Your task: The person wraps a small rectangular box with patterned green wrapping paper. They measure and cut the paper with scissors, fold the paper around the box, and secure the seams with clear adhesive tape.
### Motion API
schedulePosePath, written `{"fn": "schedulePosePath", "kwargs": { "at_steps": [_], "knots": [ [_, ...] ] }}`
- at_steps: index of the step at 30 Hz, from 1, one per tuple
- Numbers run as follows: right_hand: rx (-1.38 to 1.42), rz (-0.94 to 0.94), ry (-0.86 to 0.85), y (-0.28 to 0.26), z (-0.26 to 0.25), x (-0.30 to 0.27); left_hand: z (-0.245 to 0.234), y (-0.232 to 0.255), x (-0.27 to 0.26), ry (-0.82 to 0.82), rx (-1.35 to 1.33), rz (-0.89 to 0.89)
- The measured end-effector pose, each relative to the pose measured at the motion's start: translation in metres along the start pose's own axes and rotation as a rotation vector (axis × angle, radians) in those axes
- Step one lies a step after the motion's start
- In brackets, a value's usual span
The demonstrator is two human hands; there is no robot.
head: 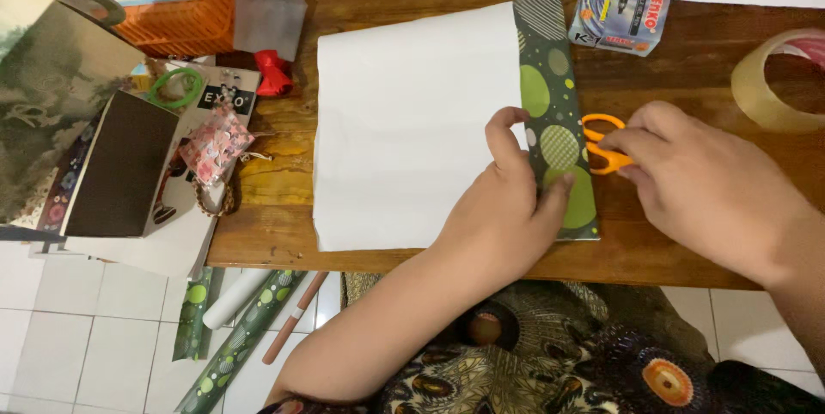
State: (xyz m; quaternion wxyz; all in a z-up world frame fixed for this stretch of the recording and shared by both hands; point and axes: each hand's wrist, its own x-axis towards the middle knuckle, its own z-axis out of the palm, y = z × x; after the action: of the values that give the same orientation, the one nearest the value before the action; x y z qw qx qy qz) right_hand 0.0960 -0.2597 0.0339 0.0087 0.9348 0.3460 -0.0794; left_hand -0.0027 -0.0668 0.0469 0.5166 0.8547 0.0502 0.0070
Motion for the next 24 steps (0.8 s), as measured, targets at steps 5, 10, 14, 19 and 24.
{"fn": "schedulePosePath", "kwargs": {
  "at_steps": [5,10,14,19,24],
  "knots": [
    [0.085,-0.097,0.021,0.009,0.005,0.001,0.001,-0.019,0.005,-0.027,-0.008,0.068],
    [0.100,-0.033,-0.058,0.009,0.001,0.003,0.009,-0.044,0.009,0.046,-0.231,0.062],
    [0.061,-0.147,0.213,-0.003,-0.005,-0.003,0.020,-0.054,0.019,0.204,-0.571,0.052],
    [0.154,0.099,-0.098,-0.007,-0.003,0.000,0.016,-0.056,0.026,0.188,-1.080,-0.058],
    [0.133,0.153,-0.113,-0.001,-0.002,0.005,-0.006,-0.043,0.024,-0.068,-1.313,-0.210]
  ]
}}
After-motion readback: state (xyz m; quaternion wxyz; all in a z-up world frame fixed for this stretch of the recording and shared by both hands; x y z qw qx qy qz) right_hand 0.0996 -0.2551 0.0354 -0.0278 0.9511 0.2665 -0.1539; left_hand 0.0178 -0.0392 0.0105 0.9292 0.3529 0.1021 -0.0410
